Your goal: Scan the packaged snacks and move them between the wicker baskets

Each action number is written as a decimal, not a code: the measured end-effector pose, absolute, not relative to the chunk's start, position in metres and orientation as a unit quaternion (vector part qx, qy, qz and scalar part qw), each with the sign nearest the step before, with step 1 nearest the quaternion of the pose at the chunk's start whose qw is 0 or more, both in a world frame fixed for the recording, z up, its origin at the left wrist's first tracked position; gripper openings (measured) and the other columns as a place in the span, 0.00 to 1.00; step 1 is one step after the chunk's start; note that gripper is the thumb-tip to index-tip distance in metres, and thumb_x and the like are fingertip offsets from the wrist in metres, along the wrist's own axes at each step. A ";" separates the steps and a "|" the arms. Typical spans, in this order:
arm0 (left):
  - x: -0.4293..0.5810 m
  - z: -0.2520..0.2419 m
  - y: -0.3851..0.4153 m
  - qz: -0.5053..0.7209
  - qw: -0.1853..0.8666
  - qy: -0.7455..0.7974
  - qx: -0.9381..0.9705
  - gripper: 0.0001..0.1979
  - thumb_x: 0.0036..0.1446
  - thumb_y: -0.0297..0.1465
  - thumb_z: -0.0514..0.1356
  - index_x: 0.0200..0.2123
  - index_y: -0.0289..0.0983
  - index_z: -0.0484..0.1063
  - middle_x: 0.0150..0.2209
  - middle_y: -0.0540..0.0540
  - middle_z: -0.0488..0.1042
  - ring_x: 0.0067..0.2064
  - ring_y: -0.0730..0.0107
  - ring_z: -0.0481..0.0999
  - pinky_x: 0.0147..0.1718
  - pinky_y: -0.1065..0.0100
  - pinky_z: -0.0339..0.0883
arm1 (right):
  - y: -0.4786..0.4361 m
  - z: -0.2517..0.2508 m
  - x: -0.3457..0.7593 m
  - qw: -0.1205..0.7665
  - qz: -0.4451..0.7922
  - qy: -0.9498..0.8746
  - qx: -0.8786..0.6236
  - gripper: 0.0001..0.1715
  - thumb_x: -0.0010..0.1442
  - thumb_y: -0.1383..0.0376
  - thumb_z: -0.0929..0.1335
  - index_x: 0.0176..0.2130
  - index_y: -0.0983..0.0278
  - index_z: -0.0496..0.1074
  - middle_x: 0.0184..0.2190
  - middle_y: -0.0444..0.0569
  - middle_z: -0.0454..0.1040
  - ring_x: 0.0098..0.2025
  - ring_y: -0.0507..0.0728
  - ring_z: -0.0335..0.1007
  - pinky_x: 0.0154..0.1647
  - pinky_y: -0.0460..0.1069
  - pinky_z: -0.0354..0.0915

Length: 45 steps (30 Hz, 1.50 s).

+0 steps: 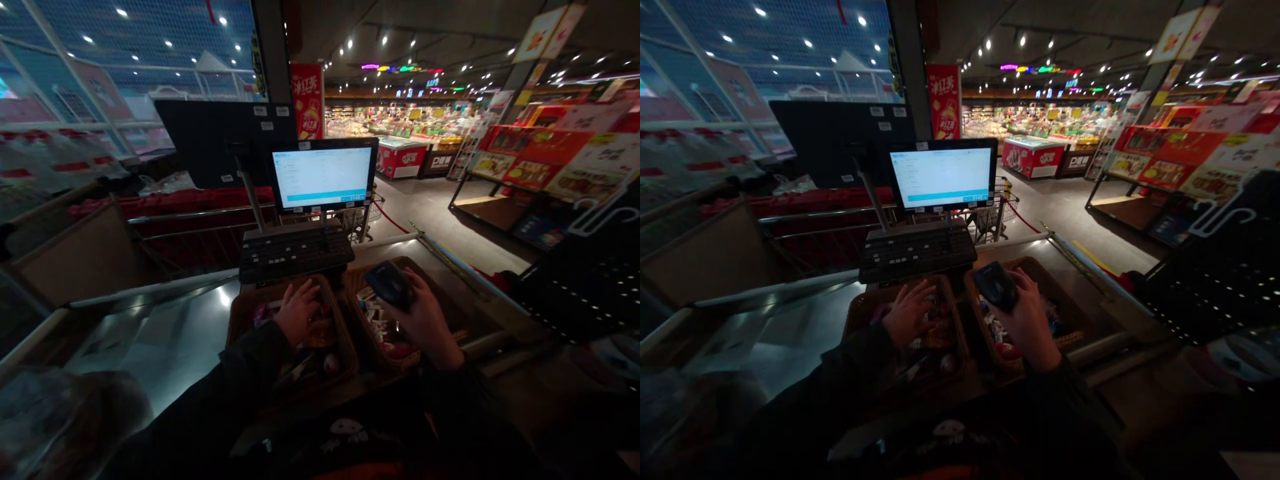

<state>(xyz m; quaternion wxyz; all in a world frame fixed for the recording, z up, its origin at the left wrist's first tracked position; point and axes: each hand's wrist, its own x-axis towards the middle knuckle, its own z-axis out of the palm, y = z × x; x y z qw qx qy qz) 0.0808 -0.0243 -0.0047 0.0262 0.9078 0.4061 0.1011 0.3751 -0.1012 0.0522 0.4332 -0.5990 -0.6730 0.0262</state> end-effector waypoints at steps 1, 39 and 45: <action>0.096 0.002 -0.020 0.098 0.027 0.395 0.913 0.15 0.58 0.43 0.64 0.44 0.41 0.77 0.68 0.40 0.63 0.72 0.44 0.51 0.66 0.30 0.41 | -0.102 0.052 0.387 0.442 0.013 -0.657 -0.611 0.24 0.54 0.55 0.73 0.48 0.64 0.78 0.53 0.60 0.75 0.60 0.71 0.68 0.60 0.66 0.65; 0.306 -0.047 0.095 -0.056 0.008 0.277 0.959 0.16 0.51 0.34 0.64 0.43 0.35 0.79 0.68 0.38 0.61 0.72 0.51 0.52 0.66 0.47 0.50 | -0.061 0.036 0.506 0.479 -0.008 -0.596 -0.644 0.21 0.56 0.56 0.72 0.48 0.62 0.77 0.55 0.58 0.74 0.63 0.70 0.65 0.62 0.65 0.64; 0.274 0.004 0.103 0.071 -0.001 0.274 0.959 0.09 0.51 0.33 0.65 0.36 0.38 0.80 0.68 0.42 0.63 0.71 0.50 0.54 0.65 0.44 0.50 | -0.059 0.039 0.499 0.478 -0.016 -0.604 -0.638 0.22 0.56 0.55 0.72 0.49 0.62 0.77 0.54 0.58 0.75 0.63 0.70 0.65 0.62 0.66 0.64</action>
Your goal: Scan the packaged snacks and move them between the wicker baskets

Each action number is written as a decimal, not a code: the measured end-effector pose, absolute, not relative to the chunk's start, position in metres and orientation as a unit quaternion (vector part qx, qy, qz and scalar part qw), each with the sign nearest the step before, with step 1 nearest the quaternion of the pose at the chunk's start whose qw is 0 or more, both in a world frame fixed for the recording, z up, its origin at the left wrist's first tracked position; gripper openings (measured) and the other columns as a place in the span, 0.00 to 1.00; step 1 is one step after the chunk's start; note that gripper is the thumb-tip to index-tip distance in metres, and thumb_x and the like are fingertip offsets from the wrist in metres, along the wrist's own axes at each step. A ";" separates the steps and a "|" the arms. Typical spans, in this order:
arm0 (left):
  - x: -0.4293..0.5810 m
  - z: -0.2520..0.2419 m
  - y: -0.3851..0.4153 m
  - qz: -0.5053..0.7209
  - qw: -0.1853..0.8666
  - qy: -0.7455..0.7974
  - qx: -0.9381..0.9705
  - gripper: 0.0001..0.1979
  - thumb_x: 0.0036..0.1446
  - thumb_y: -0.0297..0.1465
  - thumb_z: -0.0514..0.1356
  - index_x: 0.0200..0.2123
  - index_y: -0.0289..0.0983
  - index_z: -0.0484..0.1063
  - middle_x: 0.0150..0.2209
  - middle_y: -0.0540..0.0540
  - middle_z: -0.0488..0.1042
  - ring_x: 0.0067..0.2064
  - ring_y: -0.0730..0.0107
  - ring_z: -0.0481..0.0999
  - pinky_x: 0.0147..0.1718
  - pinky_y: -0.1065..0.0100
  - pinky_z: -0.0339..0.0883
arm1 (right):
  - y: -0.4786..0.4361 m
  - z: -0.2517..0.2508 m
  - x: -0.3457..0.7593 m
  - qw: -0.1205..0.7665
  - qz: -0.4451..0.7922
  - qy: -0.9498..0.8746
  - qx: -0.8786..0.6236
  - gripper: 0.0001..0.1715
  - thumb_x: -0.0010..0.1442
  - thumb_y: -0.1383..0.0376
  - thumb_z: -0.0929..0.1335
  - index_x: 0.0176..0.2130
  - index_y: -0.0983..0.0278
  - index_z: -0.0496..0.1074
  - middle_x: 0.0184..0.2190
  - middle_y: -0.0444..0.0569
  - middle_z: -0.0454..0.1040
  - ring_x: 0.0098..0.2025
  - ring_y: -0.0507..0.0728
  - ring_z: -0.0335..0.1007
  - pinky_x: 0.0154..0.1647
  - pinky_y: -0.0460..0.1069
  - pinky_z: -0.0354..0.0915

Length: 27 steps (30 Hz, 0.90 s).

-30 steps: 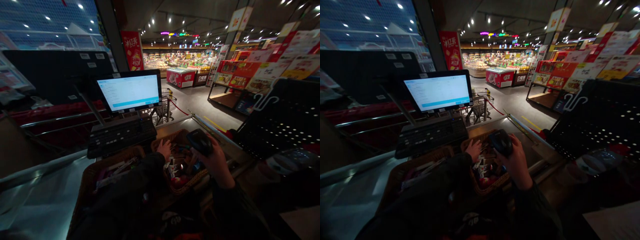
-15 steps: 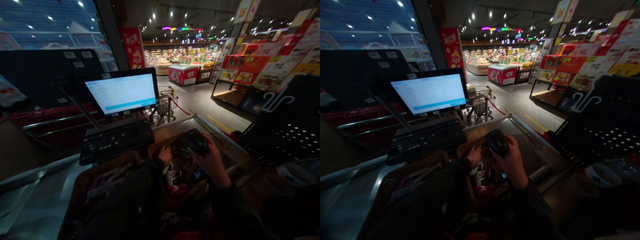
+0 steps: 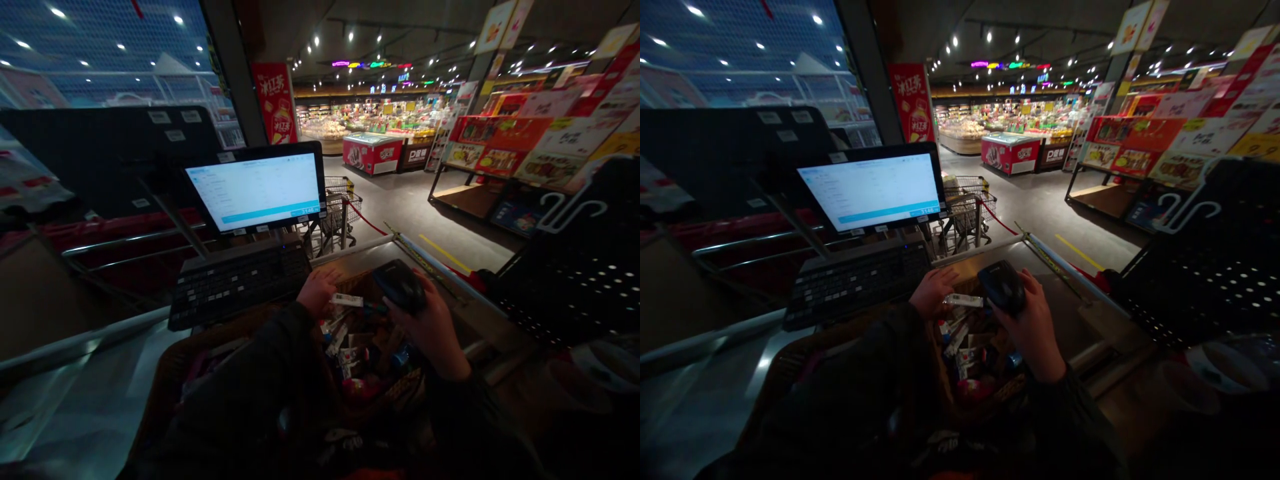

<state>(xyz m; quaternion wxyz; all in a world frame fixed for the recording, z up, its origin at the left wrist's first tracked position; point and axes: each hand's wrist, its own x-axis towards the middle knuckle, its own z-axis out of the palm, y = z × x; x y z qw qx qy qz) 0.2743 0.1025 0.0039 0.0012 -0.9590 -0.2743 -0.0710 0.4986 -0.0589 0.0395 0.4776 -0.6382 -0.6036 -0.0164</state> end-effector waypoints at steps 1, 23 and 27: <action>0.267 0.014 0.102 -0.092 0.007 -0.280 -0.956 0.09 0.51 0.33 0.65 0.37 0.39 0.80 0.68 0.43 0.62 0.71 0.50 0.54 0.66 0.43 0.48 | -0.059 0.040 0.497 0.479 -0.017 -0.607 -0.634 0.22 0.56 0.55 0.72 0.49 0.61 0.77 0.55 0.58 0.74 0.63 0.70 0.65 0.62 0.66 0.64; 0.124 0.142 0.056 -0.375 0.173 -0.392 -0.822 0.12 0.55 0.35 0.66 0.43 0.41 0.79 0.73 0.47 0.51 0.73 0.47 0.49 0.69 0.41 0.41 | -0.084 0.112 0.374 0.492 -0.018 -0.742 -0.454 0.24 0.57 0.63 0.72 0.54 0.57 0.74 0.59 0.55 0.70 0.67 0.70 0.57 0.67 0.71 0.56; 0.101 0.149 0.044 -0.388 0.203 -0.394 -0.808 0.12 0.55 0.36 0.66 0.43 0.41 0.79 0.73 0.47 0.49 0.73 0.48 0.48 0.69 0.40 0.39 | -0.088 0.115 0.354 0.475 -0.023 -0.750 -0.459 0.26 0.56 0.63 0.73 0.55 0.57 0.73 0.61 0.54 0.68 0.69 0.71 0.54 0.68 0.72 0.54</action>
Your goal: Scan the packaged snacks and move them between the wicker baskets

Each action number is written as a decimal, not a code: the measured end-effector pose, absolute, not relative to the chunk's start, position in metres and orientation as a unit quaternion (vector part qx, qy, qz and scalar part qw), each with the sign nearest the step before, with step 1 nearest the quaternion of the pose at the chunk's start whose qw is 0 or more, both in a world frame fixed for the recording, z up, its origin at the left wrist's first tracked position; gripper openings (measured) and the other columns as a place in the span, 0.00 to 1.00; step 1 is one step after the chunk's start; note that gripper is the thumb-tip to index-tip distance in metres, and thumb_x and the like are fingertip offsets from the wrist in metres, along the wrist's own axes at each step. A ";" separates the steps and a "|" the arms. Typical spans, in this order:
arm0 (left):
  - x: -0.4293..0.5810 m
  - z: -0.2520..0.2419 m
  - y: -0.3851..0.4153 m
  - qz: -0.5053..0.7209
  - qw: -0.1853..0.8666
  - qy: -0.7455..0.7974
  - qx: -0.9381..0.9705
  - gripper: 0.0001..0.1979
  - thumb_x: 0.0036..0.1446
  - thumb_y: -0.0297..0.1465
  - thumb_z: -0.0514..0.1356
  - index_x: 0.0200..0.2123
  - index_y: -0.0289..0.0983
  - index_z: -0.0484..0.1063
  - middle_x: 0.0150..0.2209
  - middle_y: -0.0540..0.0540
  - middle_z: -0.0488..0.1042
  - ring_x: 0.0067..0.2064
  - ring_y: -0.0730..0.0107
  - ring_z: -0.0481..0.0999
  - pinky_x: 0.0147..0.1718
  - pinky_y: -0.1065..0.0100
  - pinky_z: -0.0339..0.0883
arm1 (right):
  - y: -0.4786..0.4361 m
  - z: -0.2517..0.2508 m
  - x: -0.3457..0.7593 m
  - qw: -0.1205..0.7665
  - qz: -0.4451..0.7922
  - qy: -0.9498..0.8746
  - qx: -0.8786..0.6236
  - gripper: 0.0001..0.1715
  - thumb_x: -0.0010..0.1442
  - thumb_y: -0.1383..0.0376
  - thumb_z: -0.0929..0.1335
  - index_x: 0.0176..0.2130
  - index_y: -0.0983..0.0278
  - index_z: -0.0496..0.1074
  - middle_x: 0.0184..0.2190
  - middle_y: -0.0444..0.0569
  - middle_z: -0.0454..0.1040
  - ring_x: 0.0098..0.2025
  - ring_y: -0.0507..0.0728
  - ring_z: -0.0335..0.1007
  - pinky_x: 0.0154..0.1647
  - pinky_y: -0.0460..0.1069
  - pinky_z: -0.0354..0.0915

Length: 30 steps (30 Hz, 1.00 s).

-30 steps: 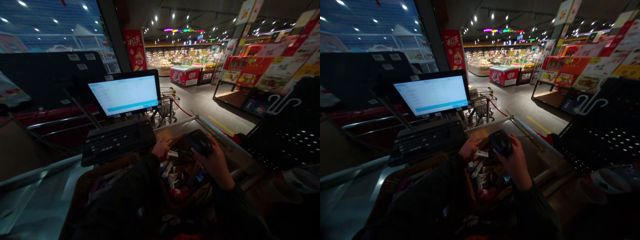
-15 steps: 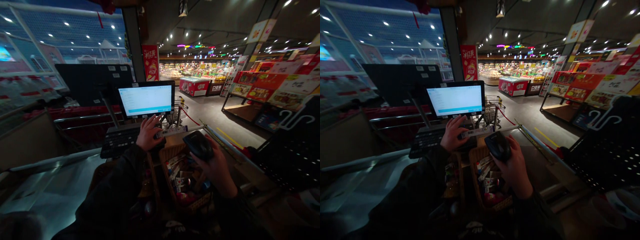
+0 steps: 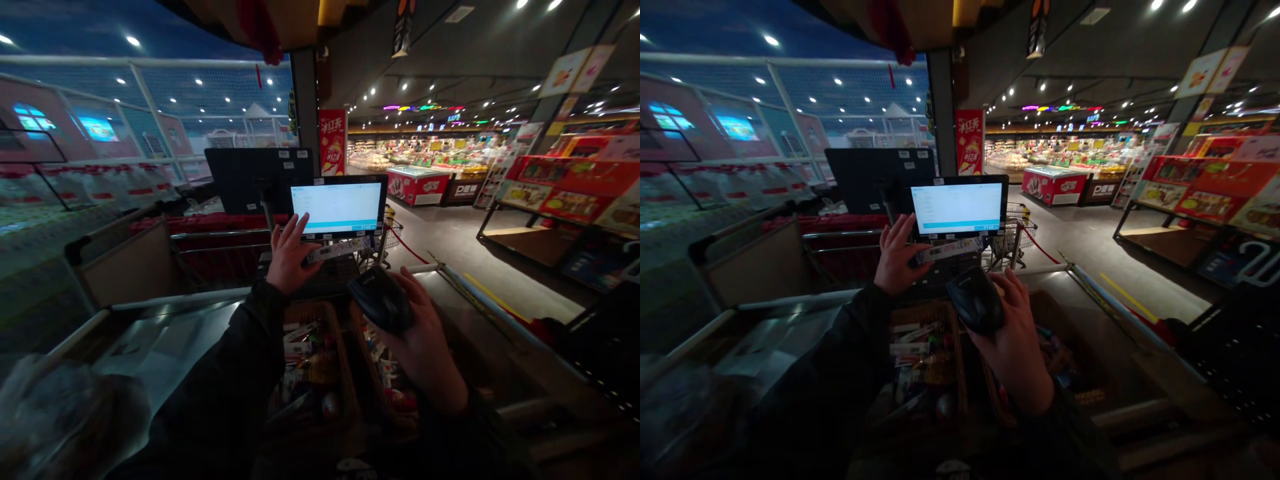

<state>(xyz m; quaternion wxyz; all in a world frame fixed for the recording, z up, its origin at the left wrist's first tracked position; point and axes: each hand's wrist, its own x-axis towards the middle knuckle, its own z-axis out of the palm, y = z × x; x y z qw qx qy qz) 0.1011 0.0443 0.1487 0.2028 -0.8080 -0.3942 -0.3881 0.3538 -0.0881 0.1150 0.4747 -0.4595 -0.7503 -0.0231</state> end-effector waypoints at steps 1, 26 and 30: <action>0.096 0.150 0.042 -0.390 0.207 -0.392 -0.807 0.12 0.55 0.36 0.66 0.43 0.41 0.79 0.73 0.47 0.49 0.73 0.49 0.48 0.69 0.40 0.39 | -0.089 0.115 0.349 0.476 -0.025 -0.750 -0.459 0.26 0.56 0.63 0.73 0.54 0.57 0.73 0.61 0.54 0.67 0.70 0.72 0.53 0.68 0.72 0.55; 0.045 0.152 0.018 -0.398 0.183 -0.376 -0.817 0.12 0.56 0.35 0.66 0.44 0.42 0.80 0.72 0.42 0.51 0.73 0.51 0.51 0.69 0.41 0.38 | -0.123 0.114 0.282 0.473 -0.039 -0.765 -0.435 0.28 0.60 0.62 0.71 0.59 0.57 0.69 0.59 0.55 0.70 0.68 0.71 0.55 0.65 0.70 0.60; 0.041 0.152 0.015 -0.401 0.181 -0.377 -0.815 0.12 0.56 0.36 0.66 0.44 0.42 0.80 0.72 0.42 0.52 0.73 0.51 0.51 0.69 0.41 0.37 | -0.125 0.113 0.281 0.466 -0.039 -0.762 -0.449 0.27 0.59 0.62 0.72 0.57 0.58 0.71 0.59 0.55 0.69 0.69 0.71 0.55 0.67 0.71 0.57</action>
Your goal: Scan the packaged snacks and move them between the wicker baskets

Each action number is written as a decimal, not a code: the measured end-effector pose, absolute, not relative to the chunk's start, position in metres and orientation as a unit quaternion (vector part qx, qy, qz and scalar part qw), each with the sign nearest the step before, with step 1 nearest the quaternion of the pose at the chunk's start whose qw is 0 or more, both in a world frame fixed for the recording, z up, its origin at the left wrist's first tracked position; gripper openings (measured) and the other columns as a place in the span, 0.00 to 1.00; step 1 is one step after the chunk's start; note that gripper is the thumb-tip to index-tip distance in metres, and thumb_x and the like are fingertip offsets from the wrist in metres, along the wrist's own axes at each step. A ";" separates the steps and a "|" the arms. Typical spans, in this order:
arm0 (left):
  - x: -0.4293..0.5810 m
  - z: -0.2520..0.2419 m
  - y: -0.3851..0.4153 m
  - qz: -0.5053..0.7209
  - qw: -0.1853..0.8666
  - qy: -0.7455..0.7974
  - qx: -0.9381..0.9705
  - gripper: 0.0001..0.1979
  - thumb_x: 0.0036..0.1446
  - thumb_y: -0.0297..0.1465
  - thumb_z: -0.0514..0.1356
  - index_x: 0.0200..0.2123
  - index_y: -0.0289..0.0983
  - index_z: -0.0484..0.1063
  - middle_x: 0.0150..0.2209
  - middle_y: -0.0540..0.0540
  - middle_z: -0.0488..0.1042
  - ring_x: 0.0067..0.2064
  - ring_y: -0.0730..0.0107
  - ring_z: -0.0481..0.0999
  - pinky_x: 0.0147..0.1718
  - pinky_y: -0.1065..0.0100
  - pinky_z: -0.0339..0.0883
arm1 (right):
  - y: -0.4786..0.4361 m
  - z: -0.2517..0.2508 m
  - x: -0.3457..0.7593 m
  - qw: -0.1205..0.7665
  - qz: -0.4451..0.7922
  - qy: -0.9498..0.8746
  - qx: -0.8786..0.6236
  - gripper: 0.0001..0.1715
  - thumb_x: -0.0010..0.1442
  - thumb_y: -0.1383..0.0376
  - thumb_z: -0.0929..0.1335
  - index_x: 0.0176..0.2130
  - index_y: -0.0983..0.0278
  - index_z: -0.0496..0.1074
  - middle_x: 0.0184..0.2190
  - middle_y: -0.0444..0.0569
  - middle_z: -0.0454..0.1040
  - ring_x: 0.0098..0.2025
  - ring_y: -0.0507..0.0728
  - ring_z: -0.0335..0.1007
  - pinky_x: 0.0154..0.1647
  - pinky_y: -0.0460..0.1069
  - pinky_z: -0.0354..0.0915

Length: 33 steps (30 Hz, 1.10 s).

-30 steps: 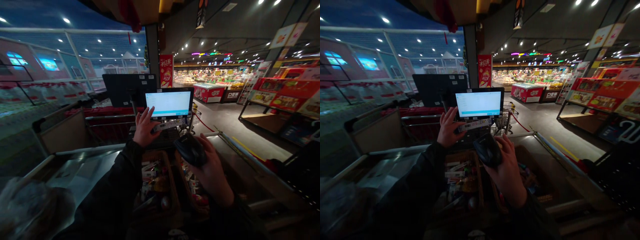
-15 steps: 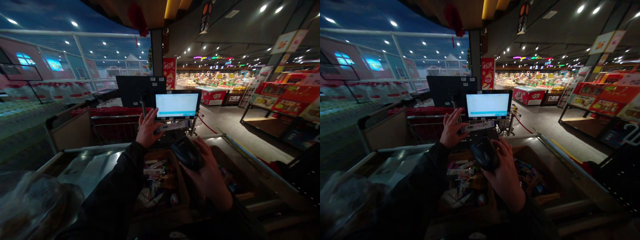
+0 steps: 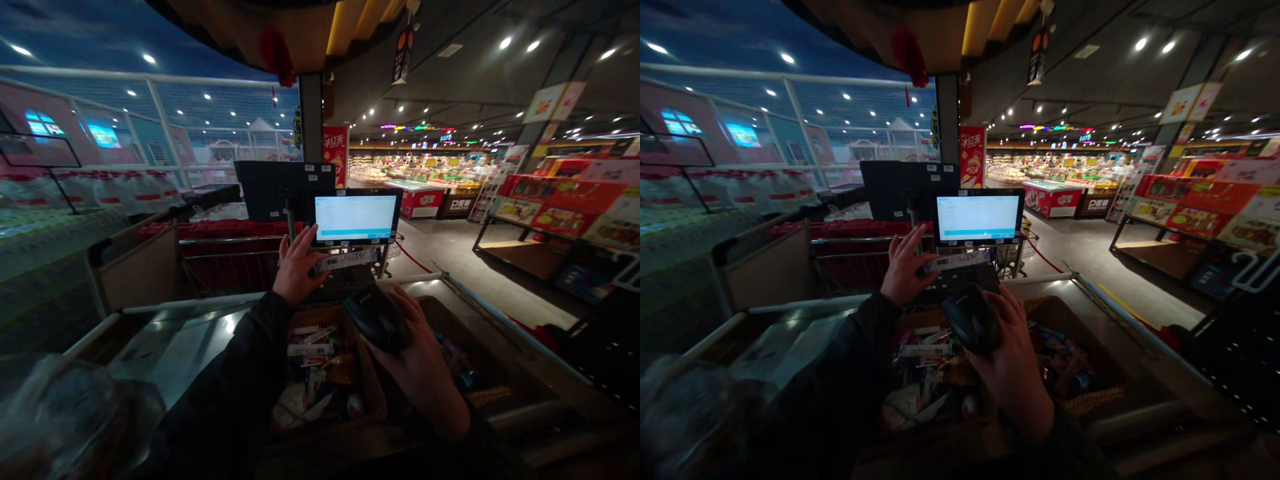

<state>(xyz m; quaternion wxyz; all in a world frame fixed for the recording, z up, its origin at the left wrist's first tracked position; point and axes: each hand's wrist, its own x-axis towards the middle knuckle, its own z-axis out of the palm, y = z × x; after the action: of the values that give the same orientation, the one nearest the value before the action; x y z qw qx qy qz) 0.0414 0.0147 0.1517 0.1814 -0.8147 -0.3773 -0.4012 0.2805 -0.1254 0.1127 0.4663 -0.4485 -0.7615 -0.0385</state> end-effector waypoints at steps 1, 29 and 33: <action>0.040 0.151 0.014 -0.403 0.180 -0.379 -0.814 0.12 0.56 0.36 0.66 0.44 0.42 0.80 0.72 0.42 0.52 0.73 0.51 0.51 0.69 0.41 0.37 | -0.125 0.112 0.280 0.464 -0.039 -0.761 -0.451 0.27 0.58 0.63 0.72 0.57 0.59 0.71 0.59 0.56 0.69 0.69 0.71 0.55 0.67 0.71 0.57; -0.013 -0.011 -0.028 -0.098 -0.043 -0.518 -0.849 0.13 0.48 0.37 0.68 0.39 0.41 0.81 0.72 0.41 0.53 0.71 0.42 0.53 0.67 0.31 0.31 | -0.108 0.066 0.282 0.416 0.065 -0.759 -0.497 0.22 0.58 0.59 0.73 0.51 0.62 0.75 0.56 0.58 0.72 0.64 0.70 0.63 0.64 0.68 0.62; -0.017 -0.020 -0.037 -0.047 -0.046 -0.522 -0.850 0.16 0.46 0.38 0.70 0.40 0.41 0.80 0.71 0.41 0.55 0.71 0.41 0.53 0.66 0.30 0.28 | -0.105 0.063 0.284 0.410 0.076 -0.762 -0.495 0.22 0.57 0.59 0.73 0.51 0.62 0.75 0.56 0.58 0.72 0.64 0.69 0.63 0.64 0.67 0.61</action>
<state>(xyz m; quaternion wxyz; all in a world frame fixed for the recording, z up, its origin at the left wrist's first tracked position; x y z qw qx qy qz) -0.0165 -0.0367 -0.0204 -0.0455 -0.8502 -0.5223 -0.0473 0.2842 -0.1052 0.0626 0.4104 -0.4946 -0.7624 0.0759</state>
